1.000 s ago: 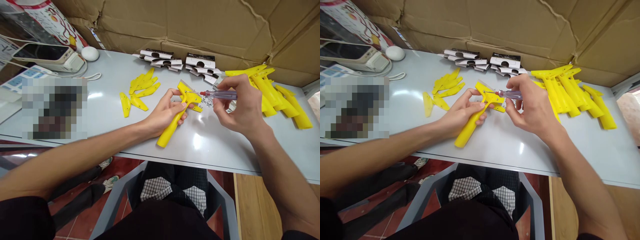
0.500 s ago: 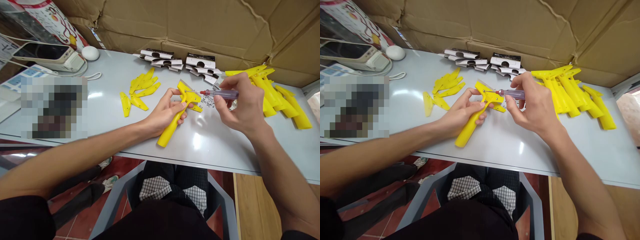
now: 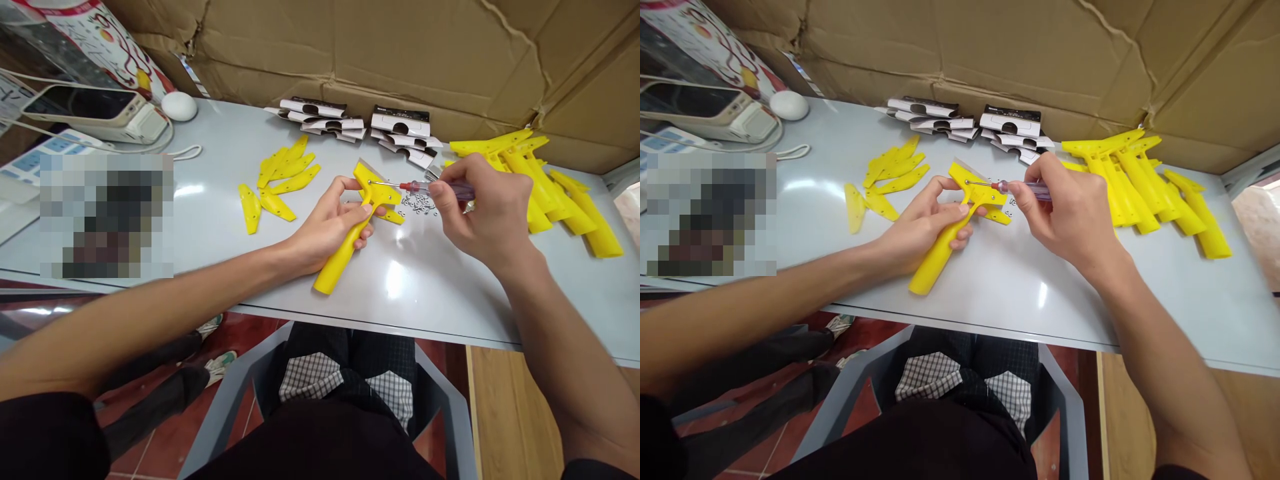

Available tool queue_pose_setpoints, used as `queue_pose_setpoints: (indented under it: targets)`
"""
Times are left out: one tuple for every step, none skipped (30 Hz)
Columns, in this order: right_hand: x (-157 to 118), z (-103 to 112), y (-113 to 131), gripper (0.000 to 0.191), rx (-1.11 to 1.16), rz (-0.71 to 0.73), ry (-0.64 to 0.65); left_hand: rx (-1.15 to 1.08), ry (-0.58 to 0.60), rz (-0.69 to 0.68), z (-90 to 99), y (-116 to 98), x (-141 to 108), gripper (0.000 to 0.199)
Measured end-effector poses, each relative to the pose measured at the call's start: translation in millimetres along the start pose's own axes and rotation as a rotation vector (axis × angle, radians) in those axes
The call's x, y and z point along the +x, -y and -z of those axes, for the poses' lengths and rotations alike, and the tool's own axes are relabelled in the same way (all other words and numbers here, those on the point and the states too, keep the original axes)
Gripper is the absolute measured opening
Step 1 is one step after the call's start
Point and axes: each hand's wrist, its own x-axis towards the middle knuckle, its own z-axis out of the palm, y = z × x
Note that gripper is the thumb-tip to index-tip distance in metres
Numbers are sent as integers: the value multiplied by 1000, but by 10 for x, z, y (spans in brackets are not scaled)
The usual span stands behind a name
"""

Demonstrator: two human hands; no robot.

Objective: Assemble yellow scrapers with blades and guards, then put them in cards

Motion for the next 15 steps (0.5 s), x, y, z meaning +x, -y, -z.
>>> queue_pose_setpoints:
  targets:
    - [1,2,4,40,-2,2,-1,1,3,-1,1,1,1,37]
    - [3,5,11,40,-8,6,-6,3,5,-1,1,1,1,37]
    - [6,9,20,40,-18,7,-11,5,6,-2,1,2,1,37]
    - [10,14,29,39,-31,7,-14,6,5,-2,0,2,1,37]
    - [15,19,39,38,-43,7,-18,8,4,-3,-1,2,1,36]
    - [20,25,48,36,-51,10,-24,10,2,-2,-2,3,2,35]
    - [25,31,56,32,-50,13,-31,12,1,-2,-3,5,2,34]
    - [28,37,64,29,-40,17,-44,14,0,-1,-2,7,2,34]
    - [29,43,71,26,-21,23,-53,15,0,-1,-1,11,3,33]
    - [27,49,76,26,2,32,-58,14,1,-1,1,15,5,33]
    - [24,55,81,27,28,40,-57,12,2,-3,4,19,6,34]
    - [19,61,86,28,51,48,-51,9,5,-4,8,23,8,35]
    - [14,67,91,27,69,56,-43,8,8,-6,11,28,11,35]
    - [9,73,96,24,78,64,-34,8,10,-6,15,31,13,35]
    - [5,77,103,21,80,69,-26,9,12,-5,17,34,16,35]
